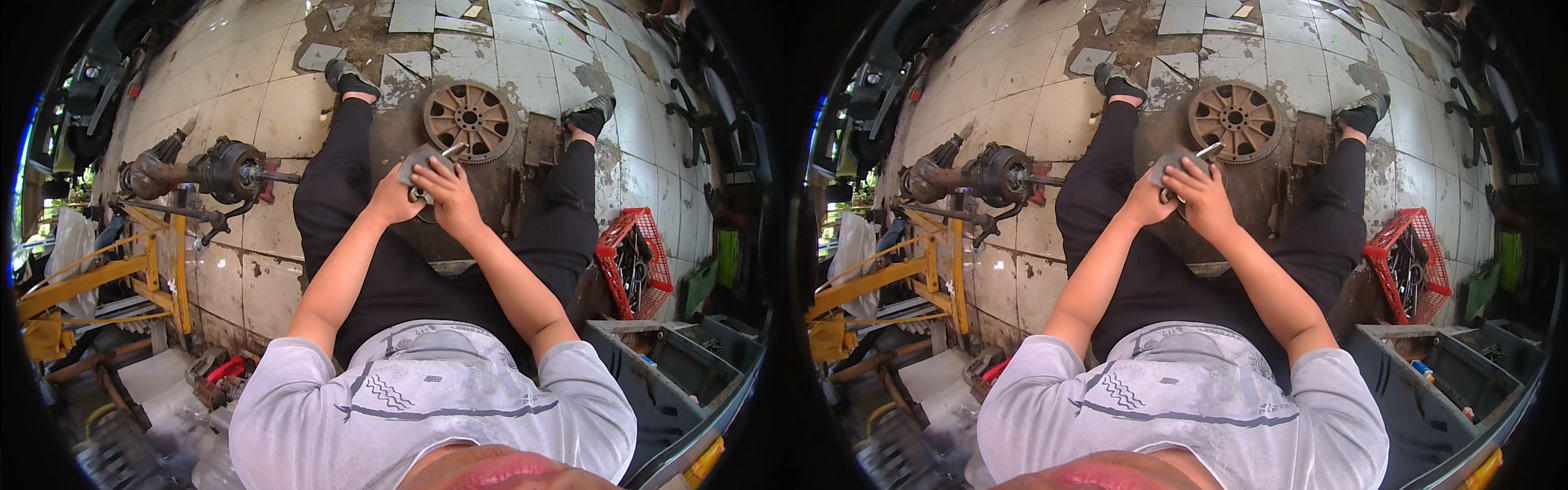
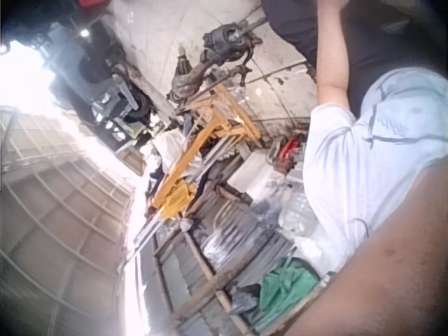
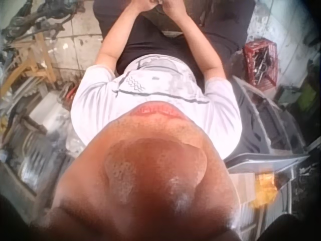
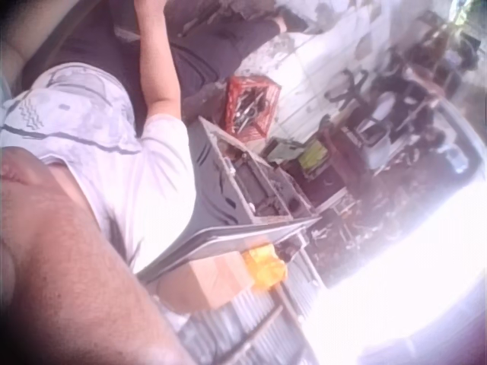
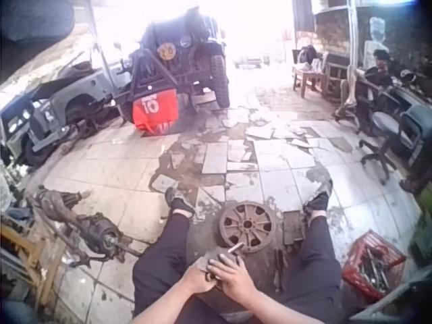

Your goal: The person sits on the floor and uses a sanding block to smooth the edges of a metal part. They repeatedly rub the block along the edges and corners, occasionally repositioning the part to access different areas.

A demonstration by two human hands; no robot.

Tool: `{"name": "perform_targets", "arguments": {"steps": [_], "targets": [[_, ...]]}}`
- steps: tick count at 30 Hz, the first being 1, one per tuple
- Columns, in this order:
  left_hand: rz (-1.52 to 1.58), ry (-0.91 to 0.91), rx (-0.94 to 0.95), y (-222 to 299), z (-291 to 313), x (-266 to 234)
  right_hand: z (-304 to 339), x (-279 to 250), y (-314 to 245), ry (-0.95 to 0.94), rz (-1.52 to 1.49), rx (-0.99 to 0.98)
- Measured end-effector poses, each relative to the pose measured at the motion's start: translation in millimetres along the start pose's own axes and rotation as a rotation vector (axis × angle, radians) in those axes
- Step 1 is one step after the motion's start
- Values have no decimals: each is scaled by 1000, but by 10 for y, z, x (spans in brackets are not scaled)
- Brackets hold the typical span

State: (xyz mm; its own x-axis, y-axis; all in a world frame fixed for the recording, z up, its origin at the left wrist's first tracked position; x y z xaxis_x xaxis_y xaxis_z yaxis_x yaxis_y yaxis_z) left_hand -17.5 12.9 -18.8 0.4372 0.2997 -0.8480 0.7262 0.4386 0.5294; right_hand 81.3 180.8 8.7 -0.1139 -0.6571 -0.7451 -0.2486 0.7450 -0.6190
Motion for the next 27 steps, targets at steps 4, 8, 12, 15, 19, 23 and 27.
{"name": "perform_targets", "arguments": {"steps": [4,8,12,15,19,23,27], "targets": [[191,-2,-57,61,-1,-50,7,-28,-82,-7,11,-52],[179,-60,-116,-28,-24,-13,-59,-6,129,14,-4,32],[44,-39,-46,-95,48,123,91,-9,-206,-39,-24,-123],[73,-101,-48,-102,-15,6,-108,-13,98,36,13,15],[153,25,-88,18,-24,-8,-3,38,70,21,12,-14],[27,1,-24,-22,90,57,13,-48,-184,-44,-8,-111],[146,-58,-42,94,-91,-165,-132,-6,175,84,-22,45]]}}
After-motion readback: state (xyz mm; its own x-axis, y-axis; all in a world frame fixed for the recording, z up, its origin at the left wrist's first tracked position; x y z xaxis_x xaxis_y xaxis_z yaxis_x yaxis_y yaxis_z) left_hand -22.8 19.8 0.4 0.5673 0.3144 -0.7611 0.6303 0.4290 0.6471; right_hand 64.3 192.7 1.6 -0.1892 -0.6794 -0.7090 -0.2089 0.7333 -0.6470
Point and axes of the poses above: each hand's wrist, its own z-axis away from the middle knuckle, its own x-axis out of the palm, y = z × x, the point moved 2 cm from there along -z, towards the middle knuckle, and after that the axes turned 9 degrees about -y, right-handed, at the moved point
